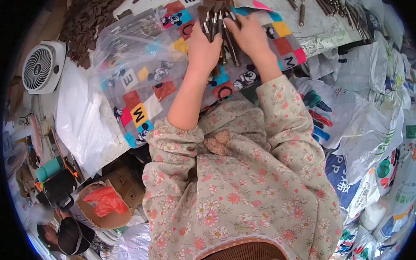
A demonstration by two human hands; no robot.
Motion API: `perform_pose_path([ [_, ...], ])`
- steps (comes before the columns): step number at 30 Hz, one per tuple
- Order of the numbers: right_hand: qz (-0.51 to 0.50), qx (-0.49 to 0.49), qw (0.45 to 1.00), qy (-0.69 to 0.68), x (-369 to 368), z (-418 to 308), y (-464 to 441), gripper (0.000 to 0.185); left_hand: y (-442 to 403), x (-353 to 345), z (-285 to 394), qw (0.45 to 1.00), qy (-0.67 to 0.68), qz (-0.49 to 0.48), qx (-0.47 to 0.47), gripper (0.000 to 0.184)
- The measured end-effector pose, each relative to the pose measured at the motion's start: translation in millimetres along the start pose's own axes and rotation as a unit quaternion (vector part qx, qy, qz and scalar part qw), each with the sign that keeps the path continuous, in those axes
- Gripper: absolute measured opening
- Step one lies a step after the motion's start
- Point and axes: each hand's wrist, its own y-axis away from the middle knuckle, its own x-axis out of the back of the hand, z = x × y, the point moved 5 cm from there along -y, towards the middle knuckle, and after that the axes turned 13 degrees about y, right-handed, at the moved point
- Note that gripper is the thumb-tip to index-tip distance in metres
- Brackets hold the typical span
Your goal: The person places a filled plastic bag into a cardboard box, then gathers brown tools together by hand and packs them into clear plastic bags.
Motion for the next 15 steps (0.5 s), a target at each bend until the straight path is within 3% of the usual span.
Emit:
perform_pose_path([
  [3, -0.022, 0.000, 0.997, -0.073, -13.2, -20.4, 0.4, 0.041, -10.7, 1.2, -14.6, 0.999, 0.017, 0.019, 0.028, 0.057],
  [5, 0.045, 0.029, 0.988, -0.143, 4.6, -41.2, 5.3, 0.035, -15.7, 3.1, -17.6, 0.989, 0.131, 0.002, 0.063, 0.047],
  [7, 0.022, -0.035, 0.977, -0.208, -4.9, -47.7, 5.1, 0.030, -12.8, 2.6, -20.5, 0.914, 0.354, 0.017, 0.200, 0.039],
  [8, 0.019, -0.014, 0.978, -0.209, -7.5, -48.4, 6.8, 0.032, -6.5, 3.0, -15.4, 0.873, 0.422, 0.045, 0.240, 0.035],
  [9, 0.016, 0.006, 0.977, -0.212, -1.8, -53.8, 11.0, 0.035, -0.4, 2.2, -12.8, 0.872, 0.425, 0.043, 0.240, 0.035],
  [10, 0.018, 0.006, 0.977, -0.210, 2.4, -55.5, 16.1, 0.035, 1.2, 3.7, -7.7, 0.880, 0.428, 0.035, 0.203, 0.037],
  [11, 0.083, 0.042, 0.963, -0.253, 13.1, -58.9, 19.8, 0.035, 1.3, 6.4, -0.9, 0.888, 0.430, 0.027, 0.162, 0.040],
  [12, 0.147, 0.080, 0.941, -0.294, 22.7, -62.7, 22.4, 0.034, 6.4, 13.1, 12.5, 0.922, 0.369, 0.062, 0.097, 0.046],
  [13, 0.147, 0.081, 0.941, -0.292, 29.5, -66.0, 20.5, 0.034, 10.5, 18.8, 32.4, 0.945, 0.316, 0.080, 0.038, 0.052],
  [15, 0.251, 0.162, 0.875, -0.382, 56.8, -71.5, 24.8, 0.037, 22.9, 27.6, 70.4, 0.955, 0.286, 0.068, -0.046, 0.055],
])
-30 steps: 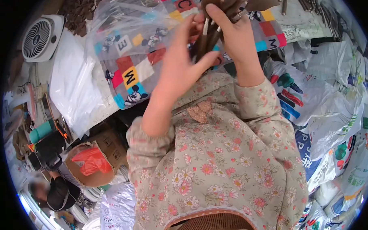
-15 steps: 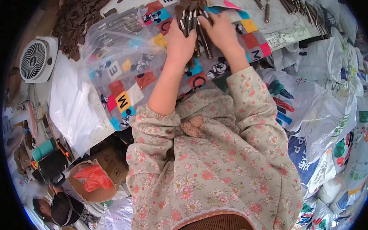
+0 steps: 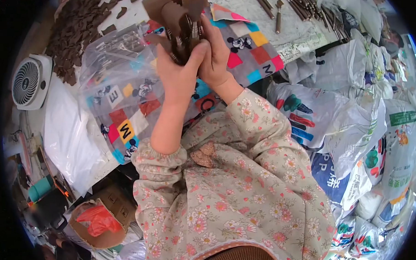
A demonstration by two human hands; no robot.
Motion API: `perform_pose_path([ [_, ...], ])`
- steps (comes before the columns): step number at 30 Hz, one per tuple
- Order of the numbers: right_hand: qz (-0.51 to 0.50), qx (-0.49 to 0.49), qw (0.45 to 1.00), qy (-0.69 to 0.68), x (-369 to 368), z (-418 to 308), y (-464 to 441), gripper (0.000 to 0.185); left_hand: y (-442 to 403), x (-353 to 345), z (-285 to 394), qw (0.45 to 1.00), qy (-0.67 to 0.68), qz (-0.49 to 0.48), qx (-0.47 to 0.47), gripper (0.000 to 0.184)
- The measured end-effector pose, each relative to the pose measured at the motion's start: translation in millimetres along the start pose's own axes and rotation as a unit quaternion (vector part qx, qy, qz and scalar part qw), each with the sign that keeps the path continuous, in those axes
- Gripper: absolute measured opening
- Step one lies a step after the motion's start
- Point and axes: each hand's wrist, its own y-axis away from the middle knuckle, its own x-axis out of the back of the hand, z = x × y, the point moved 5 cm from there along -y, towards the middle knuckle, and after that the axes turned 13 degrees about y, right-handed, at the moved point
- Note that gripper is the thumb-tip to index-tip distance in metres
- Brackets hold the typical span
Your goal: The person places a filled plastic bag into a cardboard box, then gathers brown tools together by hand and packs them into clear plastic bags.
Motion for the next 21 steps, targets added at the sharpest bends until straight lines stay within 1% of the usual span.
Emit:
perform_pose_path([
  [1, -0.028, 0.006, 1.000, -0.013, 2.5, -5.8, 0.1, 0.037, 2.8, 5.3, -6.3, 1.000, 0.003, -0.004, 0.003, 0.055],
  [2, -0.024, 0.008, 1.000, -0.008, 6.7, -5.7, 4.0, 0.037, 5.3, 14.9, -15.5, 0.999, -0.003, -0.026, -0.029, 0.055],
  [3, -0.094, -0.011, 0.995, -0.025, 3.0, 0.4, 15.1, 0.039, 7.8, 19.3, -22.5, 0.997, -0.008, -0.048, -0.061, 0.056],
  [4, -0.164, -0.030, 0.985, -0.044, -1.1, 7.1, 29.7, 0.040, 10.8, 19.9, -27.5, 0.997, -0.005, -0.051, -0.064, 0.056],
  [5, -0.227, -0.089, 0.970, -0.022, 0.7, 19.4, 48.7, 0.041, 13.0, 20.8, -37.4, 0.997, 0.033, -0.065, 0.002, 0.055],
  [6, -0.229, -0.085, 0.969, -0.023, 2.7, 17.3, 46.4, 0.041, 13.0, 20.8, -45.6, 0.992, 0.071, -0.074, 0.069, 0.055],
  [7, -0.228, -0.197, 0.946, -0.116, 4.0, 22.8, 50.4, 0.041, 9.1, 21.9, -51.7, 0.988, 0.052, -0.101, 0.104, 0.054],
  [8, -0.222, -0.311, 0.901, -0.206, 4.2, 26.0, 59.0, 0.042, 8.9, 24.3, -56.2, 0.988, 0.051, -0.092, 0.111, 0.054],
  [9, -0.215, -0.333, 0.891, -0.220, 4.2, 25.3, 55.5, 0.043, 9.1, 23.7, -58.5, 0.985, 0.017, -0.103, 0.134, 0.054],
  [10, -0.185, -0.365, 0.880, -0.242, 1.2, 29.4, 57.4, 0.039, 7.7, 25.4, -61.4, 0.981, -0.021, -0.114, 0.153, 0.054],
  [11, -0.167, -0.392, 0.873, -0.240, -2.2, 35.7, 58.9, 0.037, 5.6, 28.2, -67.0, 0.979, 0.011, -0.119, 0.163, 0.053],
  [12, -0.148, -0.416, 0.865, -0.238, -4.2, 43.0, 58.9, 0.035, 4.4, 31.1, -65.0, 0.980, 0.002, -0.113, 0.162, 0.053],
  [13, -0.138, -0.463, 0.834, -0.267, -6.2, 48.1, 55.4, 0.031, 4.2, 30.7, -64.1, 0.977, 0.037, -0.105, 0.183, 0.052],
  [14, -0.127, -0.459, 0.826, -0.301, -10.3, 56.8, 52.5, 0.030, 4.8, 30.6, -63.7, 0.971, 0.075, -0.097, 0.206, 0.052],
  [16, -0.153, -0.424, 0.846, -0.284, -13.0, 54.8, 37.4, 0.028, 4.1, 33.9, -64.5, 0.970, 0.063, -0.097, 0.213, 0.052],
  [17, -0.157, -0.427, 0.843, -0.287, -16.2, 52.1, 31.7, 0.028, 3.4, 35.0, -68.0, 0.968, 0.078, -0.094, 0.219, 0.053],
  [18, -0.134, -0.440, 0.830, -0.316, -18.3, 49.6, 26.0, 0.027, 3.5, 34.6, -68.5, 0.966, 0.093, -0.092, 0.225, 0.053],
  [19, -0.110, -0.453, 0.815, -0.344, -19.6, 49.8, 23.9, 0.026, 3.4, 34.6, -67.5, 0.966, 0.099, -0.082, 0.225, 0.051],
  [20, -0.112, -0.455, 0.814, -0.345, -21.1, 51.9, 23.6, 0.026, 3.7, 35.2, -67.4, 0.966, 0.098, -0.079, 0.226, 0.051],
  [21, -0.133, -0.437, 0.824, -0.336, -22.7, 53.6, 21.3, 0.025, 2.0, 36.6, -66.3, 0.972, 0.089, -0.071, 0.203, 0.050],
])
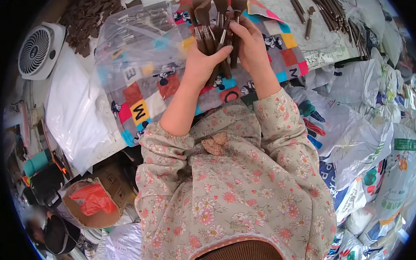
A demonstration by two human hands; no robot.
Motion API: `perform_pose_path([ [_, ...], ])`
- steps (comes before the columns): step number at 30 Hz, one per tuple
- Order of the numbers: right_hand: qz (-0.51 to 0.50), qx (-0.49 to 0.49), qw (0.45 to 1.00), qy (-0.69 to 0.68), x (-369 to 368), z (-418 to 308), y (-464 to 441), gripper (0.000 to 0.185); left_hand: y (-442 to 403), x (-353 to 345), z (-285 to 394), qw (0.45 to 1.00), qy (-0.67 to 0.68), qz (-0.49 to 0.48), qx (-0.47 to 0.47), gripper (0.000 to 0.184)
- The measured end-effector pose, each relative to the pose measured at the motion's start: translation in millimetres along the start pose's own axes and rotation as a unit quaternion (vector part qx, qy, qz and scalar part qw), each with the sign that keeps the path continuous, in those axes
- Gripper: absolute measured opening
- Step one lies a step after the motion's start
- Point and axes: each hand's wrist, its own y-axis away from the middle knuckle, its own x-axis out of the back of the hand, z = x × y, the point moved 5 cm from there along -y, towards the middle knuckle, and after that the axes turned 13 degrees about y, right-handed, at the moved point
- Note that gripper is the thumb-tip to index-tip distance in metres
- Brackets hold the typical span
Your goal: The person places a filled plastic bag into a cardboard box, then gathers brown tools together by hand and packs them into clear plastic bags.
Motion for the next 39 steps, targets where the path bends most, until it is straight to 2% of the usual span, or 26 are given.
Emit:
perform_pose_path([
  [2, -0.034, 0.016, 0.999, 0.040, -1.1, -3.2, -3.4, 0.023, -0.8, 1.9, 2.5, 1.000, -0.009, 0.011, -0.024, 0.050],
  [4, -0.048, 0.024, 0.998, 0.039, -6.6, -9.6, -0.4, 0.022, 1.9, 2.6, 16.0, 0.987, -0.066, 0.019, -0.144, 0.048],
  [6, -0.058, 0.033, 0.997, 0.037, -8.5, -9.8, 2.0, 0.021, 4.0, 4.8, 18.9, 0.985, -0.097, 0.024, -0.139, 0.047],
  [8, -0.053, 0.070, 0.987, 0.133, -5.6, -10.6, 1.8, 0.023, 4.4, 4.4, 21.2, 0.983, -0.125, 0.028, -0.133, 0.046],
  [9, -0.055, 0.069, 0.987, 0.134, -3.5, -11.3, 1.2, 0.023, 1.7, 4.8, 21.1, 0.988, -0.106, 0.026, -0.113, 0.045],
  [11, -0.059, 0.007, 0.977, 0.206, -0.1, -6.7, -0.9, 0.031, -0.3, 7.0, 18.7, 0.991, -0.090, 0.027, -0.093, 0.043],
  [12, -0.061, 0.007, 0.977, 0.203, -2.6, -7.0, -1.4, 0.031, 0.0, 7.8, 17.1, 0.992, -0.075, 0.034, -0.093, 0.042],
  [16, -0.040, 0.101, 0.942, 0.317, -12.9, -12.7, -0.5, 0.036, -2.1, 11.1, 17.7, 0.996, -0.017, 0.031, -0.079, 0.040],
  [18, -0.012, 0.156, 0.889, 0.430, -15.6, -16.1, 0.2, 0.041, -2.4, 13.4, 17.8, 0.996, -0.029, 0.026, -0.076, 0.039],
  [19, -0.013, 0.157, 0.890, 0.429, -17.8, -15.3, 0.1, 0.041, -2.3, 13.6, 17.4, 0.996, -0.040, 0.021, -0.071, 0.039],
  [21, 0.049, 0.240, 0.840, 0.485, -24.8, -22.7, 4.5, 0.042, -2.7, 13.3, 18.4, 0.996, -0.038, 0.032, -0.072, 0.039],
  [23, 0.064, 0.244, 0.837, 0.486, -26.4, -16.6, -0.1, 0.040, -5.3, 13.5, 15.7, 0.996, -0.035, 0.042, -0.072, 0.040],
  [25, 0.076, 0.248, 0.836, 0.484, -27.6, -16.2, -2.9, 0.039, -9.1, 19.7, 13.8, 0.992, 0.021, 0.073, -0.103, 0.041],
  [28, 0.063, 0.196, 0.862, 0.463, -26.8, -15.5, -6.9, 0.034, -6.4, 23.7, 14.8, 0.991, 0.007, 0.092, -0.101, 0.042],
  [30, 0.026, 0.099, 0.907, 0.408, -21.4, -10.5, -9.4, 0.030, -4.9, 24.2, 16.8, 0.989, 0.021, 0.106, -0.099, 0.041],
  [31, 0.024, 0.100, 0.907, 0.408, -16.5, -14.0, -10.7, 0.030, -4.3, 25.7, 17.8, 0.987, 0.034, 0.121, -0.096, 0.040],
  [33, 0.095, 0.058, 0.900, 0.420, 5.2, -23.5, -13.3, 0.026, -3.9, 27.2, 23.8, 0.984, 0.049, 0.130, -0.114, 0.039],
  [34, 0.095, 0.138, 0.910, 0.378, 7.6, -36.0, -11.2, 0.025, -3.4, 28.4, 26.5, 0.980, 0.063, 0.138, -0.130, 0.038],
  [35, 0.094, 0.138, 0.910, 0.380, 8.9, -38.8, -11.0, 0.025, -4.4, 30.3, 24.5, 0.980, 0.065, 0.138, -0.131, 0.038],
  [37, 0.036, 0.142, 0.931, 0.334, 5.5, -44.8, -8.4, 0.029, -7.4, 23.4, 22.5, 0.986, -0.059, 0.093, -0.125, 0.035],
  [39, 0.022, 0.107, 0.931, 0.347, -7.1, -33.2, -7.6, 0.031, -5.7, 17.7, 19.4, 0.991, -0.044, 0.066, -0.111, 0.033],
])
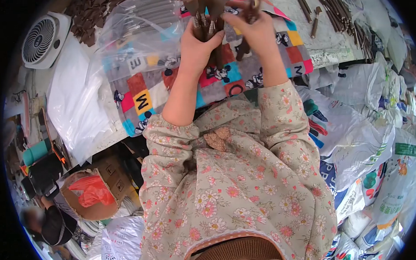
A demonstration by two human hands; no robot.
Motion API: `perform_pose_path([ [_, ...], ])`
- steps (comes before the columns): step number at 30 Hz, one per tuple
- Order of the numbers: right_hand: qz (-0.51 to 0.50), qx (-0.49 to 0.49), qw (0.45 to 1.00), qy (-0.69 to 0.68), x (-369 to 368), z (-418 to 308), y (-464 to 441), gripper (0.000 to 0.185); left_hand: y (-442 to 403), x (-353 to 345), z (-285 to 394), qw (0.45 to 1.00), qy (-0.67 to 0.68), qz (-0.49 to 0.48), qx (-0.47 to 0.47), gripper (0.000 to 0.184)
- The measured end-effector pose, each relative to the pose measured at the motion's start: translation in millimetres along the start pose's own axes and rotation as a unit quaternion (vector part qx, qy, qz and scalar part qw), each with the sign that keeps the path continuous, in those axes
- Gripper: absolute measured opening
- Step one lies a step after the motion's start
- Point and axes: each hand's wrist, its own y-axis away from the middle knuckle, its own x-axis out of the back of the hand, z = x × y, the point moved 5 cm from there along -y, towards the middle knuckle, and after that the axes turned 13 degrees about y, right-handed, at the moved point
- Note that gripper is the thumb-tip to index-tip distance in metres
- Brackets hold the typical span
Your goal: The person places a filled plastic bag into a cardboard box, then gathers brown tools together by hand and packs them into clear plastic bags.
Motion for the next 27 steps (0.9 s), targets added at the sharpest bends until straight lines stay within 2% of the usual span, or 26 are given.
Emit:
perform_pose_path([
  [2, -0.022, -0.016, 0.998, -0.053, -13.8, 5.3, -0.5, 0.033, 0.7, -3.7, 0.0, 0.998, 0.034, -0.032, 0.047, 0.033],
  [6, -0.100, -0.020, 0.994, -0.030, -20.5, 3.9, -5.3, 0.034, 5.3, -7.1, 7.9, 0.994, 0.055, -0.043, 0.083, 0.033],
  [10, -0.024, -0.036, 0.999, 0.001, -6.8, 9.0, -1.8, 0.027, -0.2, -3.0, -0.9, 0.998, 0.016, -0.041, 0.043, 0.030],
  [12, 0.071, -0.048, 0.971, -0.221, 4.5, 18.2, 1.3, 0.019, 0.3, -3.6, 0.2, 0.998, 0.019, -0.052, 0.025, 0.027],
  [13, 0.048, -0.040, 0.968, -0.244, 6.0, 15.6, 2.6, 0.013, 2.3, -4.5, 0.0, 0.999, 0.004, -0.041, 0.034, 0.031],
  [16, 0.013, 0.016, 0.977, -0.212, 0.1, -7.4, 10.0, 0.013, 2.0, -4.1, -4.6, 0.998, -0.012, -0.045, 0.046, 0.036],
  [18, 0.026, 0.015, 0.979, -0.203, -3.1, -14.3, 12.0, 0.017, 2.0, -7.0, -6.9, 0.997, -0.012, -0.059, 0.049, 0.038],
  [20, 0.017, -0.009, 0.993, -0.113, -8.4, -11.0, 9.2, 0.021, 3.8, -10.0, -2.3, 0.995, -0.068, -0.076, 0.020, 0.041],
  [21, 0.016, -0.011, 0.993, -0.117, -10.3, -13.1, 7.5, 0.035, 4.6, -10.6, -0.3, 0.995, -0.070, -0.074, 0.018, 0.041],
  [24, 0.033, 0.040, 0.992, -0.117, -14.4, -7.5, 1.5, 0.041, 6.4, -13.3, 2.1, 0.995, -0.048, -0.091, 0.009, 0.041],
  [27, 0.029, 0.017, 0.996, -0.083, -8.1, -2.2, 5.1, 0.035, 3.7, -7.9, -4.4, 0.996, 0.013, -0.073, 0.047, 0.033],
])
